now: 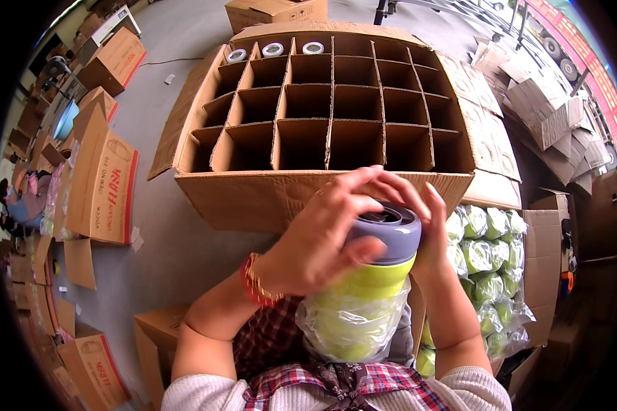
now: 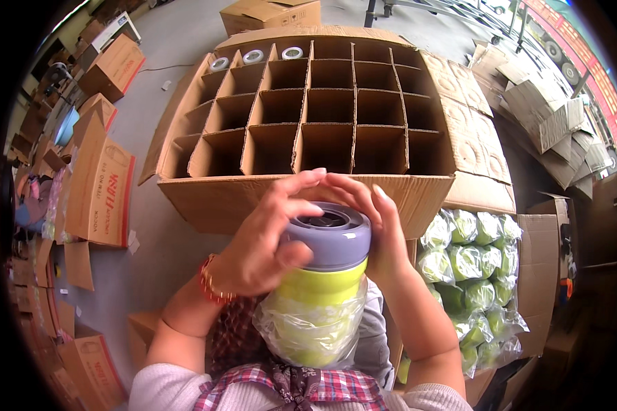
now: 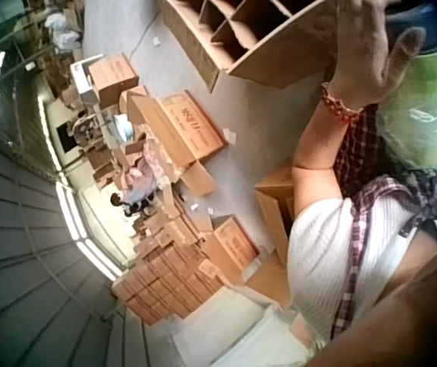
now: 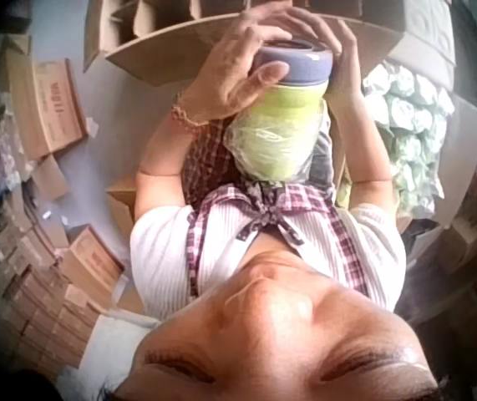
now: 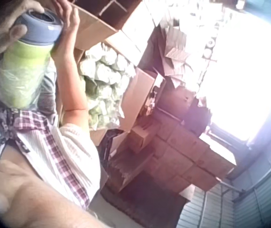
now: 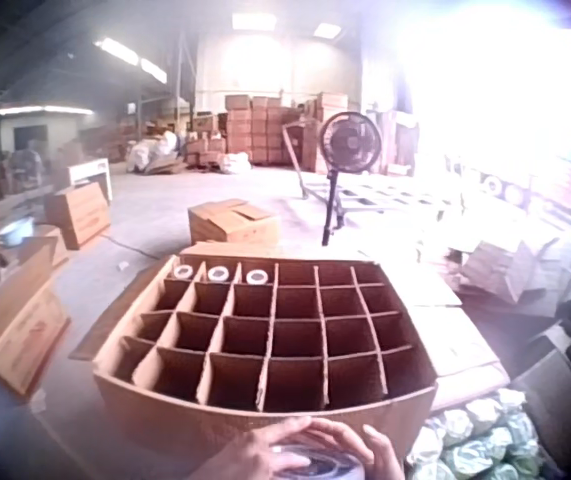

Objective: The person assembles water bottles by picking up a bottle wrapped in plastic, attaching a grey lid, and screwing it on tightly. They then place the assembled bottle into a cardboard box with dividers. This process is repeated multiple times.

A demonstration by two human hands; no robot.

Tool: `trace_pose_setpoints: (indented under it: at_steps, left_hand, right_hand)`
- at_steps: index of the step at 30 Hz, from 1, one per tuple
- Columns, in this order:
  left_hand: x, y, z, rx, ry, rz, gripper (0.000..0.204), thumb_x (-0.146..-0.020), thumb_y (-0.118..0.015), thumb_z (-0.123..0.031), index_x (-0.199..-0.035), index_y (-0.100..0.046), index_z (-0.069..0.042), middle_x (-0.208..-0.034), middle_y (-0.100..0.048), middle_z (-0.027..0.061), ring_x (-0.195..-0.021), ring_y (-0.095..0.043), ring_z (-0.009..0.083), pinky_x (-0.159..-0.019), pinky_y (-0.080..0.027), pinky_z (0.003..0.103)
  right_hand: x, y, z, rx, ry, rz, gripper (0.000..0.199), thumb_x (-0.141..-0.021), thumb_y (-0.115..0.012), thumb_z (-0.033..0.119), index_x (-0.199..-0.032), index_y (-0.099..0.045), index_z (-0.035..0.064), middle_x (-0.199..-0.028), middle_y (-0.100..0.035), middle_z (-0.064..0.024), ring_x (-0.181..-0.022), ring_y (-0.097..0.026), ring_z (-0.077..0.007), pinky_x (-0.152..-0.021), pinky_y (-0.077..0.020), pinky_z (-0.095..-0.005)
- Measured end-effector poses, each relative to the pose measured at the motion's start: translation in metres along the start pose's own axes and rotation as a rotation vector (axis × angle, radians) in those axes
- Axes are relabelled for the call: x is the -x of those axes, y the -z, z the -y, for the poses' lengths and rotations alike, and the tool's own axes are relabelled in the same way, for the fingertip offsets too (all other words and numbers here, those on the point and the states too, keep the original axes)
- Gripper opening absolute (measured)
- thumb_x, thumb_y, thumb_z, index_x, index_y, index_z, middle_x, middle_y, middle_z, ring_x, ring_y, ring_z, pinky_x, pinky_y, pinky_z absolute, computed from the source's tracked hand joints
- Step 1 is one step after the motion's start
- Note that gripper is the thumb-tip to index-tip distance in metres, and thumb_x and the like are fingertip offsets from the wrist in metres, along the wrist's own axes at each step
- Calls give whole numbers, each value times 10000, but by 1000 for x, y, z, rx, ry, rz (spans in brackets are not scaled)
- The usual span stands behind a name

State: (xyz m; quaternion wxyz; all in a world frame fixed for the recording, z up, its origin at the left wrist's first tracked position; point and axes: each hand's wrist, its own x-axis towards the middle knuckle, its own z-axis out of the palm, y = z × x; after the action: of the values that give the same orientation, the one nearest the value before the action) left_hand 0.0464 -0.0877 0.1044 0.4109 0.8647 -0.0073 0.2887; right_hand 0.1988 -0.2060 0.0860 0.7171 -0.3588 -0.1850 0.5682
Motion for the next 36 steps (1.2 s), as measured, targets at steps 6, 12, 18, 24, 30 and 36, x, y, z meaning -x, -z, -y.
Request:
trace_pose_setpoints:
  at_steps: [6, 12, 18, 24, 30, 36]
  left_hand:
    - [-34, 3, -44, 214, -292, 183, 607, -924, -545, -513, -1239, -484, 2, -1372, -459, 222, -1261, -468, 375, -1061, -348, 495]
    - [12, -1, 54, 705, 237, -174, 571, -987, -452, -467, -1322, -436, -5, -1392, -436, 187, -1288, -444, 249, -1091, -331, 404]
    - [15, -7, 19, 388, 186, -28, 734, -942, -455, -589, -1386, -364, -11, -1476, -327, 208, -1366, -341, 315, -1112, -264, 436]
    - [-21, 16, -32, -419, -55, 99, 869, -836, -527, -695, -1404, -330, -67, -1531, -225, 204, -1421, -230, 370, -1102, -160, 589]
    - [-33, 57, 33, -127, -37, -353, 560, -745, -737, -31, -1254, -506, -36, -1168, -604, 141, -1069, -597, 310, -918, -480, 370]
    - [-4, 25, 84, 1396, 171, -931, 402, -987, -452, -307, -1268, -517, -27, -1172, -611, 152, -1036, -613, 294, -884, -519, 432]
  right_hand:
    - [-38, -7, -17, 137, -245, -45, 448, -963, -515, 414, -1230, -559, 56, -1195, -612, -120, -1083, -590, -228, -972, -463, -385]
    - [15, -10, 15, 435, 408, -144, 522, -961, -438, 425, -1296, -474, 27, -1336, -530, -155, -1255, -480, -225, -1044, -354, -379]
    - [1, 7, -11, 105, 116, 10, 662, -981, -263, 521, -1408, -378, 28, -1449, -411, -178, -1326, -414, -326, -1088, -363, -450]
    - [-70, 40, -48, -27, -62, 148, 613, -989, -293, 530, -1398, -404, 87, -1408, -454, -160, -1266, -482, -283, -1080, -367, -463]
    - [-115, -3, 22, 763, 226, 232, 445, -991, -444, 419, -1222, -571, 60, -1119, -651, -100, -1002, -633, -188, -897, -507, -345]
    - [-280, 8, 58, 1433, 557, -13, 213, -910, -650, 202, -1015, -682, 19, -874, -697, -71, -787, -618, -130, -743, -492, -278]
